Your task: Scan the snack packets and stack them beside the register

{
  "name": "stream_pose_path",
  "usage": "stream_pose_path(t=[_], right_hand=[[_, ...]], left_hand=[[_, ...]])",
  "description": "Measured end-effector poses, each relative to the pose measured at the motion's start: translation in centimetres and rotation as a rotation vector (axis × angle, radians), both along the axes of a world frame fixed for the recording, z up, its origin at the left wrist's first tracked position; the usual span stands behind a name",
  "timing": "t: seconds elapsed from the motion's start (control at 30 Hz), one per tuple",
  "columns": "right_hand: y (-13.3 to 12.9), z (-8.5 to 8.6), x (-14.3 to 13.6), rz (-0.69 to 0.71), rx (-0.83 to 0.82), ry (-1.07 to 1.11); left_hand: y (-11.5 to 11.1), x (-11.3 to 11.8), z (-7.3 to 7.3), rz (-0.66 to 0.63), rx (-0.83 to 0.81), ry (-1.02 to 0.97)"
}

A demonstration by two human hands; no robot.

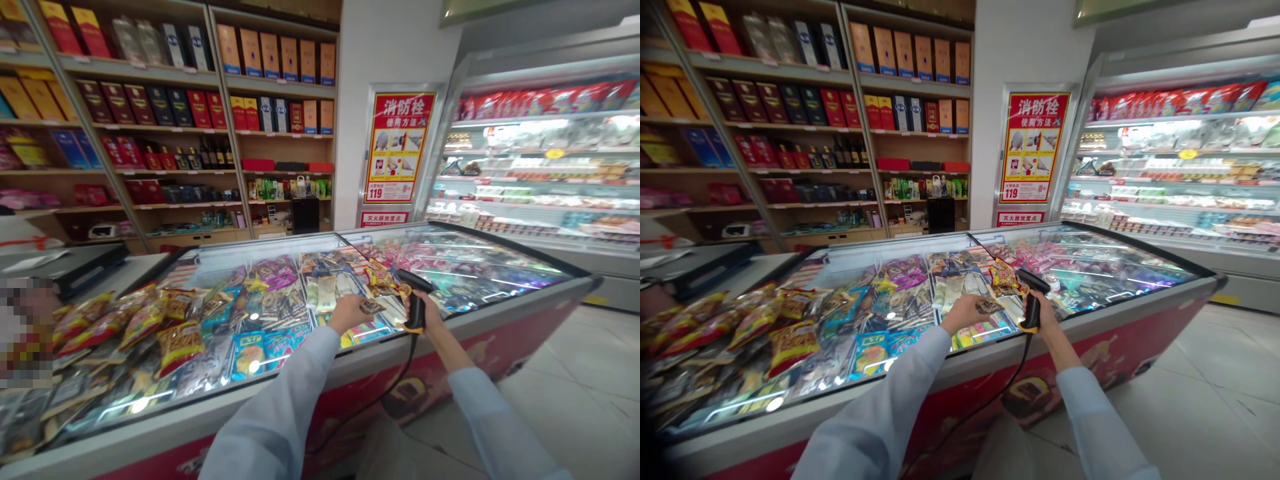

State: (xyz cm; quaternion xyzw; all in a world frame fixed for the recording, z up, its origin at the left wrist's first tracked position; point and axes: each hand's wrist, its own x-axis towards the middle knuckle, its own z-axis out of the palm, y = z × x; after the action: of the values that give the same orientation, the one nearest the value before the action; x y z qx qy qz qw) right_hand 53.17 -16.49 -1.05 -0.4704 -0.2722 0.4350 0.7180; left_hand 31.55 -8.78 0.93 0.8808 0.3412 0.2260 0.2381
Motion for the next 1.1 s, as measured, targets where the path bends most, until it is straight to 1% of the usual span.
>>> stream_pose_path(t=[0.07, 0.17, 0.2, 0.23, 0.3, 0.37, 0.43, 0.57, 0.7, 0.77, 0.87, 0.97, 1.1], right_hand=[[0.0, 0.7, -1.1, 0.025, 0.019, 0.034], [0.3, 1.9, -3.5, 0.07, 0.035, 0.059], [0.5, 2.4, -4.5, 0.092, 0.035, 0.064], [0.8, 2.8, -5.5, 0.117, 0.036, 0.069], [1.3, 3.7, -7.6, 0.179, 0.044, 0.076], [1.8, 4.4, -9.9, 0.241, 0.062, 0.08], [2.1, 5.0, -12.1, 0.298, 0.077, 0.076], [2.7, 5.4, -16.3, 0.424, 0.079, 0.047], [2.9, 5.3, -19.9, 0.526, 0.078, 0.03], [2.9, 5.2, -21.3, 0.554, 0.108, 0.027], [2.9, 5.1, -22.9, 0.594, 0.128, 0.012], [2.7, 5.2, -23.7, 0.659, 0.112, -0.016], [2.4, 5.6, -24.1, 0.731, 0.104, -0.032]], left_hand=[[1.0, -1.6, 1.2, 0.038, -0.201, -0.163], [2.4, -4.4, 2.9, 0.034, -0.588, -0.509], [2.8, -5.4, 3.5, 0.025, -0.692, -0.631], [3.1, -6.3, 4.1, 0.01, -0.77, -0.741], [3.5, -8.3, 5.1, -0.028, -0.854, -0.905], [3.7, -10.4, 5.9, -0.059, -0.877, -1.008], [3.9, -12.4, 6.3, -0.063, -0.862, -1.087], [3.9, -16.1, 6.0, -0.042, -0.791, -1.236], [3.8, -19.1, 5.6, 0.013, -0.745, -1.368], [3.9, -20.2, 5.6, 0.047, -0.728, -1.415], [4.1, -21.5, 5.5, 0.075, -0.703, -1.436], [4.3, -22.3, 5.4, 0.082, -0.679, -1.438], [4.3, -22.7, 5.4, 0.08, -0.657, -1.446]])
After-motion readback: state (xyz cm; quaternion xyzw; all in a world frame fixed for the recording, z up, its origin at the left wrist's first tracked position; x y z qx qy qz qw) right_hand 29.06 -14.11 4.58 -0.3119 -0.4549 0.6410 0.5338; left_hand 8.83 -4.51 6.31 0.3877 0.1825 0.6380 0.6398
